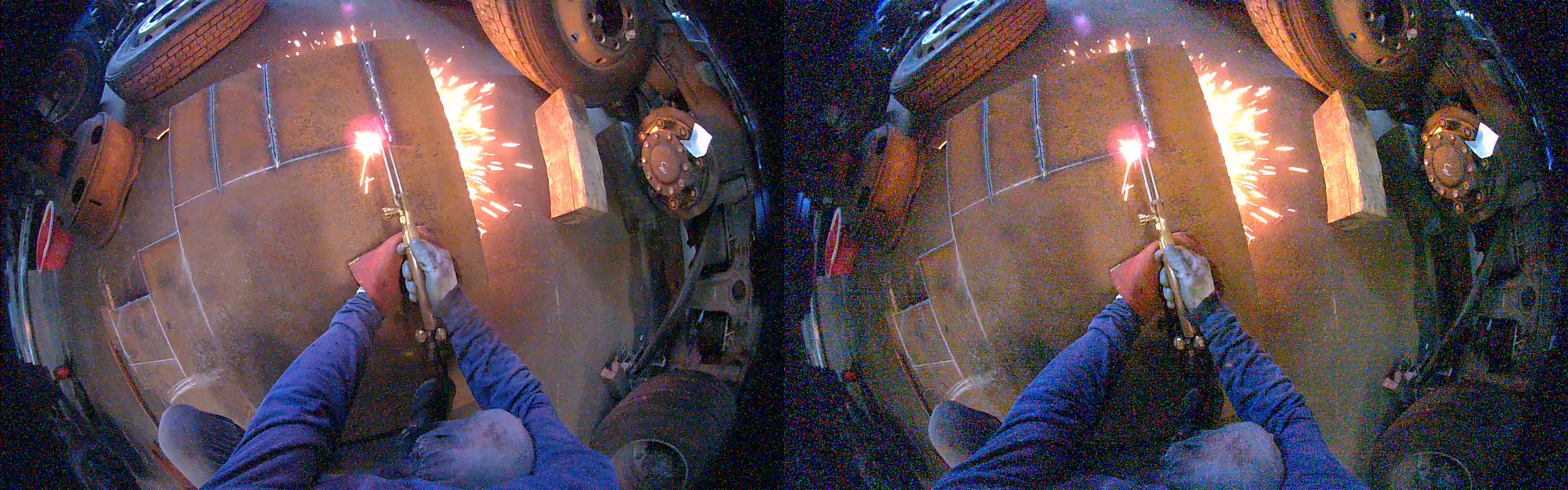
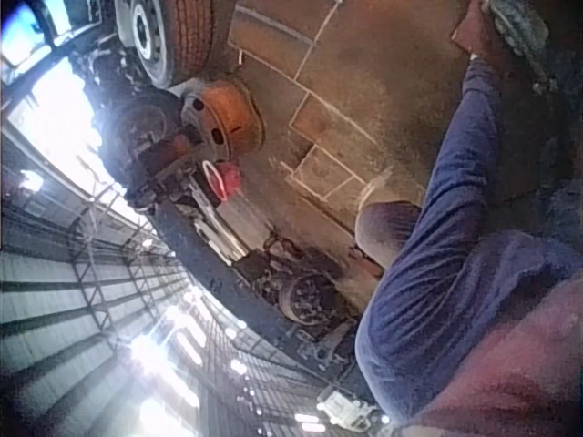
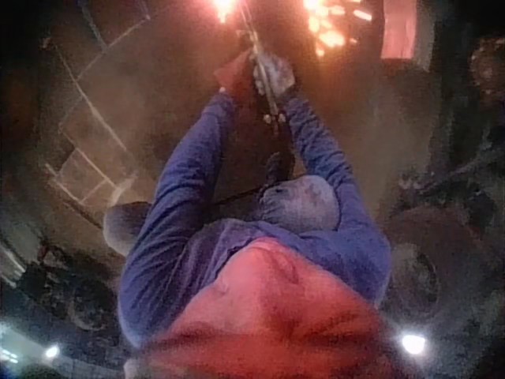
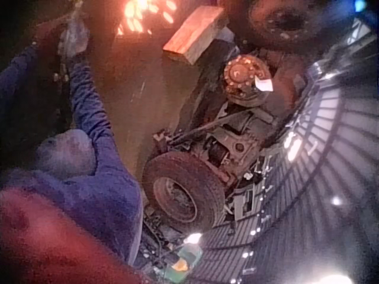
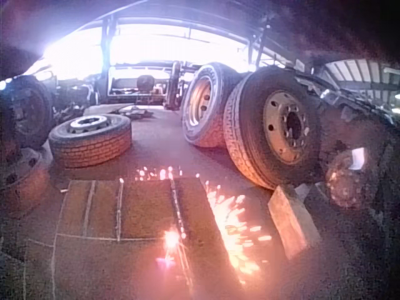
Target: The person uses a handheld cutting torch to cut a large flat metal sheet on the workshop floor. They move the torch along marked lines to create rectangular sections, producing sparks and molten metal.
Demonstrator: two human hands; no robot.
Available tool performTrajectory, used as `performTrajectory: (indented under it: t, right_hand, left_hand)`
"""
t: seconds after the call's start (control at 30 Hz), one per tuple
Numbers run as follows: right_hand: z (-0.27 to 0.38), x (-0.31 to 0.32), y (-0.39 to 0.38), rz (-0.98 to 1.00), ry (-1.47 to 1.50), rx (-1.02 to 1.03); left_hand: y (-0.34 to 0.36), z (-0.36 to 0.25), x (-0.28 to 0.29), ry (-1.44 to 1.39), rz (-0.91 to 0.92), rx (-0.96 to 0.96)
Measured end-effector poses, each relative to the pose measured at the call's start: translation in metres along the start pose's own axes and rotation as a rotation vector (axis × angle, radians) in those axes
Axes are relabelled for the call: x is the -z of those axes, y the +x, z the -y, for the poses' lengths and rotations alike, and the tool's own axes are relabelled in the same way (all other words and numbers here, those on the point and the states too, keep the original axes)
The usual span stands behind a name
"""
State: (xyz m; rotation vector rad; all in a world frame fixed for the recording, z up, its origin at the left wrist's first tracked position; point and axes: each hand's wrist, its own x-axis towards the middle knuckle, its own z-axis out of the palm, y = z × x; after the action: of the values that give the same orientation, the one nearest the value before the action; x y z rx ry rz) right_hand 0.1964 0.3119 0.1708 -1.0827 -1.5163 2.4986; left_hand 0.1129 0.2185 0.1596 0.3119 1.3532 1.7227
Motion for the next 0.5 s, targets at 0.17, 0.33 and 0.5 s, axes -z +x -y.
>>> performTrajectory:
  t: [0.17,0.33,0.5]
  right_hand:
    - [-0.001,-0.001,0.001,0.009,0.033,0.008]
    - [-0.001,-0.001,0.000,-0.001,0.009,0.009]
    - [0.000,0.000,0.000,0.001,0.000,0.003]
  left_hand:
    - [0.006,0.012,0.008,-0.359,0.108,0.146]
    - [0.008,0.013,0.006,-0.275,0.084,0.081]
    - [0.007,0.001,-0.002,-0.224,0.008,0.067]
